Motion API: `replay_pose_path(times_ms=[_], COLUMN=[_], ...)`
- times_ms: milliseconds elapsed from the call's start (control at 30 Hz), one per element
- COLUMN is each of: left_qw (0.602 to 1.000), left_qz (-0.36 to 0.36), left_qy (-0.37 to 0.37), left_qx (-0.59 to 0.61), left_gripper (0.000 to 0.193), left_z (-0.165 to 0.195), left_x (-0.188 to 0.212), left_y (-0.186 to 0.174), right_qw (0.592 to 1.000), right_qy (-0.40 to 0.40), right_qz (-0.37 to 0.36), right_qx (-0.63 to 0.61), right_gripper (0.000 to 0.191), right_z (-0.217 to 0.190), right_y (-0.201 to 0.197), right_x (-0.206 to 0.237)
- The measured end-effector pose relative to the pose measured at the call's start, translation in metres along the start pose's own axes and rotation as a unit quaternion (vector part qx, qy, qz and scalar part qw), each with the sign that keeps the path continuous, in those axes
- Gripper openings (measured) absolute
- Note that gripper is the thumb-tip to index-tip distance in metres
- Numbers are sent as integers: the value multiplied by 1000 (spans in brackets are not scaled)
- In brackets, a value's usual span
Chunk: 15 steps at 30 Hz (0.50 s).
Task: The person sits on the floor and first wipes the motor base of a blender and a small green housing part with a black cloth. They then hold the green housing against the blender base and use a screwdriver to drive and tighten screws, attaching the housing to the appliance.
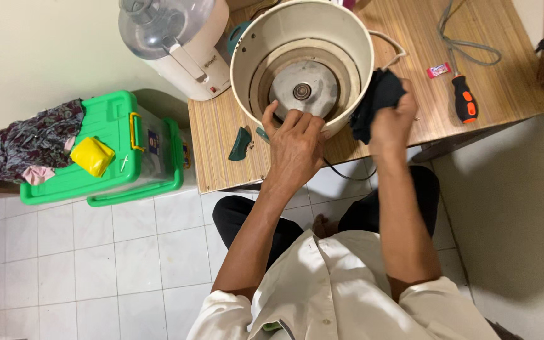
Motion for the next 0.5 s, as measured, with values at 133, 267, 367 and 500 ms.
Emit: replay_pose_path(times_ms=[133,267,367,500], left_qw=[1000,1000,1000,999], left_qz=[-8,-9,17,28], left_qy=[-5,-5,-6,11], left_qx=[20,-3,14,17], left_gripper=[19,25,20,19], left_z=[-1,-4,-8,-17], left_x=[1,4,5,7], left_y=[-2,3,5,3], right_qw=[989,996,999,991], right_qy=[26,-59,-42,86], right_qz=[60,37,3,-34], right_qx=[-136,-60,24,98], right_gripper=[16,29,37,40], right_z=[11,9,2,-11], right_y=[-41,-66,-69,-49], right_x=[-42,-89,-82,-36])
Point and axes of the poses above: each hand's wrist, its own x-axis away from the middle knuckle, its own y-axis out of the palm, z = x × y, the point moved 4 cm from there along -x, towards the middle knuckle, and after that the axes turned 1 degree about -x, right-handed, at the moved point
